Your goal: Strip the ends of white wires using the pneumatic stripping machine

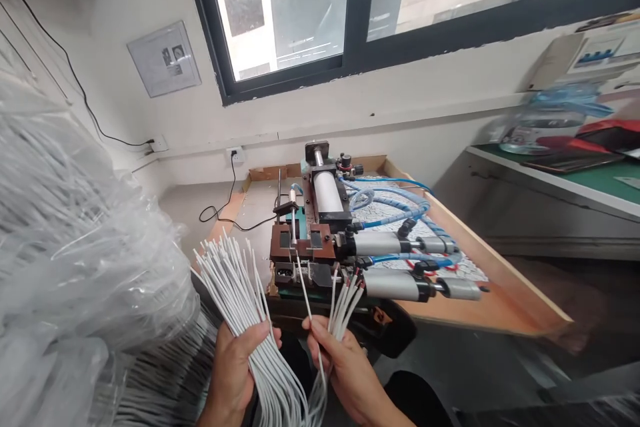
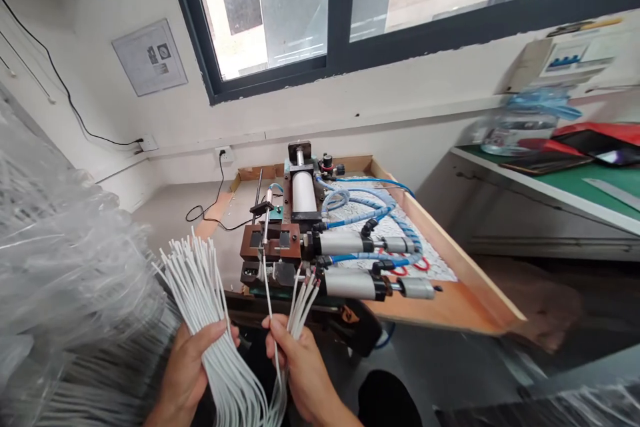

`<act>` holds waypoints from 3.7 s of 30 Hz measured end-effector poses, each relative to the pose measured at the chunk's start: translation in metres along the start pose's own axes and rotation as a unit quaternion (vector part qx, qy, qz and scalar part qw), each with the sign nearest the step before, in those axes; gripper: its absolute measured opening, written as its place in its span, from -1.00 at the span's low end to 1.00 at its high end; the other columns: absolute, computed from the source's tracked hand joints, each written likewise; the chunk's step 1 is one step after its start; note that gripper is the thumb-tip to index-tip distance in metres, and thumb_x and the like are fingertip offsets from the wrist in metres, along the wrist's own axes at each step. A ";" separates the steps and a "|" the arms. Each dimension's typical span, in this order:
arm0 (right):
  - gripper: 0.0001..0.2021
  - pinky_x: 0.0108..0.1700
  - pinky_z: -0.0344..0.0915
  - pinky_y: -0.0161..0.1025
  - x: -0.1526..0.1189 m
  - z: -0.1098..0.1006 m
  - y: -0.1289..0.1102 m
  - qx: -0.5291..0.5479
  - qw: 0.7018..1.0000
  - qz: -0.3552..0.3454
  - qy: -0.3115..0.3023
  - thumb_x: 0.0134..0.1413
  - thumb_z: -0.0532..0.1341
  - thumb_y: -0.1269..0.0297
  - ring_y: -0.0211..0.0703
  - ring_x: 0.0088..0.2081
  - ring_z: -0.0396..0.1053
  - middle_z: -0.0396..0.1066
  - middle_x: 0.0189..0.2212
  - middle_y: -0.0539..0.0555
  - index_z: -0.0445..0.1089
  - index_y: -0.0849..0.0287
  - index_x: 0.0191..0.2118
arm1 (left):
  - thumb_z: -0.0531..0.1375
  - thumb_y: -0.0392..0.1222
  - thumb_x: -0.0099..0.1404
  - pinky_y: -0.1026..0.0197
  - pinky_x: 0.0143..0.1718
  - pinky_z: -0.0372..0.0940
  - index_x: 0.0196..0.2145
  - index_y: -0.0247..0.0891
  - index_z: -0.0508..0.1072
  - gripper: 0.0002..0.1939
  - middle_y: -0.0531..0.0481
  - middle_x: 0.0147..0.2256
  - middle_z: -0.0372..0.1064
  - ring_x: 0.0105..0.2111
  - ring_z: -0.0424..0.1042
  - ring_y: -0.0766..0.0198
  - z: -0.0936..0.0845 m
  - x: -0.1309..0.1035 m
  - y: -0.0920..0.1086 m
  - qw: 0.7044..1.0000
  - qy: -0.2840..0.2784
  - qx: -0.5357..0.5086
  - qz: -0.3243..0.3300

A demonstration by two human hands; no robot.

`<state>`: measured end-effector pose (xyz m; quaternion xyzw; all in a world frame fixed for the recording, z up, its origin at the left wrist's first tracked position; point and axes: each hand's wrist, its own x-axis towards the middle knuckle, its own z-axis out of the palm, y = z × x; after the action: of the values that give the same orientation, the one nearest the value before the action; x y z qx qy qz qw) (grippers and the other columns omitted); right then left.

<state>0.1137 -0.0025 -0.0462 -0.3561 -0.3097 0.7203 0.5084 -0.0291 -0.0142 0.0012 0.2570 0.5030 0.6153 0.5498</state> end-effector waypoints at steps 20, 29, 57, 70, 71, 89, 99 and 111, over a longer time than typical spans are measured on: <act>-0.61 -0.61 -0.09 -0.37 0.028 -0.013 0.017 -0.190 0.981 -0.019 0.039 -0.08 0.06 -0.01 -0.37 -0.69 -0.02 0.10 -0.77 -0.09 0.32 0.23 -0.60 | 0.25 -0.33 -0.13 0.25 -0.58 0.22 -0.58 -0.34 0.37 -0.90 0.02 -0.70 0.37 -0.67 0.32 0.31 0.004 0.010 -0.004 0.998 0.020 0.062 -0.011; -0.85 -0.43 0.14 -0.13 0.002 -0.092 0.059 -0.529 0.840 0.059 0.103 -0.30 0.19 0.24 0.08 -0.49 0.34 0.36 -0.65 0.16 0.32 0.19 -0.68 | 0.27 -0.34 -0.22 0.26 -0.65 0.19 -0.60 -0.32 0.34 -0.83 0.10 -0.73 0.30 -0.70 0.28 0.31 0.016 0.001 -0.004 0.998 0.041 0.049 -0.021; -0.75 -0.63 -0.12 -0.41 0.028 0.022 -0.030 0.078 0.996 0.033 0.020 -0.30 0.29 0.18 -0.45 -0.69 -0.05 0.15 -0.74 -0.09 0.39 0.31 -0.56 | 0.30 -0.30 -0.23 0.24 -0.61 0.23 -0.63 -0.35 0.37 -0.84 0.05 -0.72 0.33 -0.68 0.32 0.28 0.018 0.005 -0.004 0.996 0.041 0.070 -0.027; -0.75 -0.64 -0.18 -0.40 0.021 0.027 -0.017 0.020 0.999 -0.010 0.037 -0.25 0.27 0.13 -0.41 -0.68 0.04 0.24 -0.70 -0.05 0.36 0.26 -0.54 | 0.27 -0.34 -0.19 0.18 -0.48 0.28 -0.55 -0.37 0.44 -0.86 -0.03 -0.61 0.43 -0.57 0.38 0.21 0.024 0.003 0.002 0.997 -0.032 0.065 -0.037; -0.75 -0.64 -0.16 -0.40 0.022 0.026 -0.016 0.021 0.998 -0.021 0.050 -0.23 0.26 0.13 -0.42 -0.68 0.04 0.26 -0.68 -0.04 0.36 0.26 -0.54 | 0.27 -0.34 -0.18 0.17 -0.46 0.29 -0.55 -0.37 0.44 -0.86 -0.03 -0.60 0.43 -0.56 0.39 0.20 0.021 0.003 0.001 0.997 -0.021 0.065 -0.039; -0.75 -0.63 -0.08 -0.44 0.034 0.030 -0.024 0.161 0.982 0.093 0.027 -0.36 0.32 0.20 -0.45 -0.69 0.01 0.12 -0.75 -0.13 0.34 0.28 -0.57 | 0.28 -0.35 -0.22 0.22 -0.59 0.26 -0.57 -0.36 0.39 -0.83 0.04 -0.69 0.35 -0.66 0.35 0.26 0.024 0.006 0.002 0.996 0.040 0.060 -0.044; -0.76 -0.65 -0.19 -0.42 0.021 0.034 -0.021 0.058 0.996 -0.011 0.063 -0.30 0.30 0.17 -0.47 -0.70 -0.04 0.19 -0.70 -0.07 0.38 0.29 -0.56 | 0.26 -0.36 -0.16 0.18 -0.49 0.27 -0.55 -0.36 0.42 -0.88 0.00 -0.62 0.41 -0.59 0.37 0.23 0.022 0.006 0.000 0.997 -0.013 0.068 -0.038; -0.78 -0.66 -0.28 -0.43 0.030 0.029 -0.022 0.102 0.990 0.027 0.094 -0.31 0.29 0.20 -0.48 -0.71 -0.14 0.12 -0.75 -0.11 0.39 0.30 -0.60 | 0.29 -0.34 -0.17 0.18 -0.51 0.29 -0.55 -0.37 0.38 -0.84 0.00 -0.66 0.39 -0.61 0.39 0.23 0.018 0.009 -0.001 0.996 0.029 0.067 -0.053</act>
<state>0.0939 0.0301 -0.0180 -0.3766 -0.1755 0.7249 0.5495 -0.0151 0.0001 0.0050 0.2489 0.5718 0.5572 0.5483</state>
